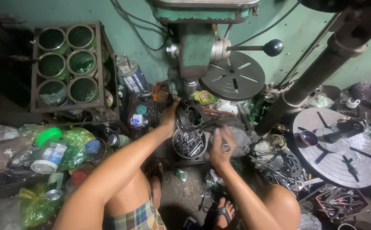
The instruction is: Using a drill press to work on a motorcycle engine cylinder block
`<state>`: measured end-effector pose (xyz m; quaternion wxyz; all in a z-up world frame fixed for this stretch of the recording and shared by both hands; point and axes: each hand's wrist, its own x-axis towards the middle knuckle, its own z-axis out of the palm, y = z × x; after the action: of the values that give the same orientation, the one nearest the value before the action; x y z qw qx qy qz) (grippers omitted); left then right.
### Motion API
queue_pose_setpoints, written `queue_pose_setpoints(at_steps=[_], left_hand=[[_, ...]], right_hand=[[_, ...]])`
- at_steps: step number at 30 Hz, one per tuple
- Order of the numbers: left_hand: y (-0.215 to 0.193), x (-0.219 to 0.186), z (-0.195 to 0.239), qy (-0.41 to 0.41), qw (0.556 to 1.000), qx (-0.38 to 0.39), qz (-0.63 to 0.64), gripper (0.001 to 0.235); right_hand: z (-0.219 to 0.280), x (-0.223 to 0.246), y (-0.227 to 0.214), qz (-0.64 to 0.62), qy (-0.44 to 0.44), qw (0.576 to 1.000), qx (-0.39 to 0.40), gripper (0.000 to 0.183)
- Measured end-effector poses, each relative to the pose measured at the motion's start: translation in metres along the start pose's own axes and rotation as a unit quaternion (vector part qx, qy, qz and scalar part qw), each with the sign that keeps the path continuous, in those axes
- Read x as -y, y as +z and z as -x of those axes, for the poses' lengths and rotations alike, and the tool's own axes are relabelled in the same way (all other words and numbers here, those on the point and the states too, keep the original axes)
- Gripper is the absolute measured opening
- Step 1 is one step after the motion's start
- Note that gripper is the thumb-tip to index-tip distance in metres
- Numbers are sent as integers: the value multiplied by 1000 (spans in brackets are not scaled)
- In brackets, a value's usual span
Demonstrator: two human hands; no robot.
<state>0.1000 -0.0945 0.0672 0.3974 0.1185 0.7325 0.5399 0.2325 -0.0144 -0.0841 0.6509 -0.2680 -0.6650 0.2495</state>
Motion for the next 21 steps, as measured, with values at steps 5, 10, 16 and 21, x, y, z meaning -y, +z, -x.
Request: queue_pose_setpoints(at_steps=[5, 10, 16, 21], left_hand=[[2, -1, 4, 9, 999, -1, 42, 81], [3, 5, 3, 15, 998, -14, 59, 81], [8, 26, -23, 50, 995, -27, 85, 81], [3, 44, -65, 137, 990, 22, 1, 76]], right_hand=[[-14, 47, 6, -69, -79, 990, 89, 25], [-24, 90, 19, -120, -115, 980, 111, 22], [-6, 95, 36, -57, -143, 978, 141, 13], [-12, 138, 53, -109, -82, 983, 121, 14]])
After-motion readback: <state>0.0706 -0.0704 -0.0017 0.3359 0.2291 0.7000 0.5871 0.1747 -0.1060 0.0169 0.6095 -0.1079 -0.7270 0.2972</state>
